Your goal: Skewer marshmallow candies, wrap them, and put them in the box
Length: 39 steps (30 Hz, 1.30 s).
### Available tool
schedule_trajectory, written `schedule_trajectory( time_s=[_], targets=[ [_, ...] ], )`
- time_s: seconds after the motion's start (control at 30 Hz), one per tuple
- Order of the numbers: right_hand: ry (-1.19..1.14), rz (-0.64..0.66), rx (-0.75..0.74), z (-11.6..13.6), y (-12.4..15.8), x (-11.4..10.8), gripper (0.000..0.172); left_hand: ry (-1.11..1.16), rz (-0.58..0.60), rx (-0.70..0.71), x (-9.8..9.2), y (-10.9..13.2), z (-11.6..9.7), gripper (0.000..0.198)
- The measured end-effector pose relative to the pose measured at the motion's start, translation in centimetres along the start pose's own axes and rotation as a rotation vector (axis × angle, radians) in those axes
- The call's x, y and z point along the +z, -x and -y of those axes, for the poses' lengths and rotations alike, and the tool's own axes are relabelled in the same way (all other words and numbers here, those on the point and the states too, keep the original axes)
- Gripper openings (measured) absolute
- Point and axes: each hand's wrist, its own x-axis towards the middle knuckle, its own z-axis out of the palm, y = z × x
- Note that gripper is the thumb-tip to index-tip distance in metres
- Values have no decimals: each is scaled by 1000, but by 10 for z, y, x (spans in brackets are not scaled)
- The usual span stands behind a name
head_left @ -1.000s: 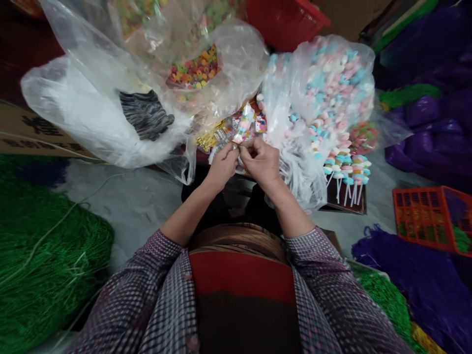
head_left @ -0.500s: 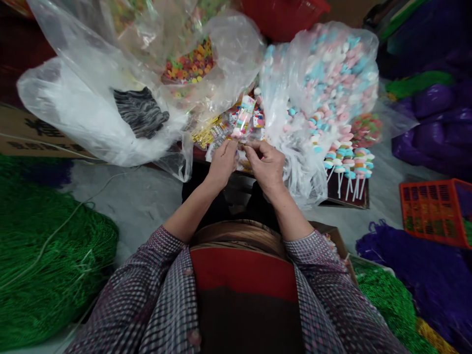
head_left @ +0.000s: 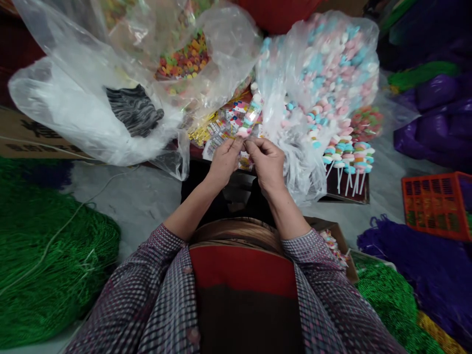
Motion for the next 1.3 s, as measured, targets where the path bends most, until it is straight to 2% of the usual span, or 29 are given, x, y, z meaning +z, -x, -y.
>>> schedule_trajectory(
  time_s=[0.13, 0.23, 0.37, 0.53, 0.63, 0.73, 0.87, 1.0, 1.1, 1.2, 1.3],
  targets=[
    [-119, -5, 144, 1, 0, 0, 29, 89, 102, -48, 4, 7, -7, 37],
    [-190, 97, 197, 3, -1, -7, 39, 77, 192, -149, 1, 11, -15, 39],
    [-261, 316, 192, -1, -2, -21, 44, 43, 318, -320, -1, 19, -28, 46],
    [-240, 333, 134, -12, -4, -35, 48, 107, 433, -550, 6, 31, -38, 58],
    [-312, 409, 173, -13, -5, -40, 50, 154, 447, -590, 9, 33, -36, 59],
    [-362, 364, 190, -11, -5, -37, 47, 184, 426, -554, 10, 31, -30, 55],
    [-326, 189, 173, -13, -1, -25, 41, 142, 316, -441, 14, 28, -23, 50],
    [-132, 3, 5, -15, 3, -17, 29, 42, 171, -291, 22, 26, -14, 51],
    [67, -52, -136, -16, 6, -17, 23, -45, 65, -180, 24, 20, -4, 51],
    [133, -67, -181, -17, 6, -17, 21, -248, -29, -21, 17, 10, 7, 47],
    [64, -33, -87, -15, 4, -15, 20, -609, -43, 242, 5, 2, 9, 43]
  ],
)
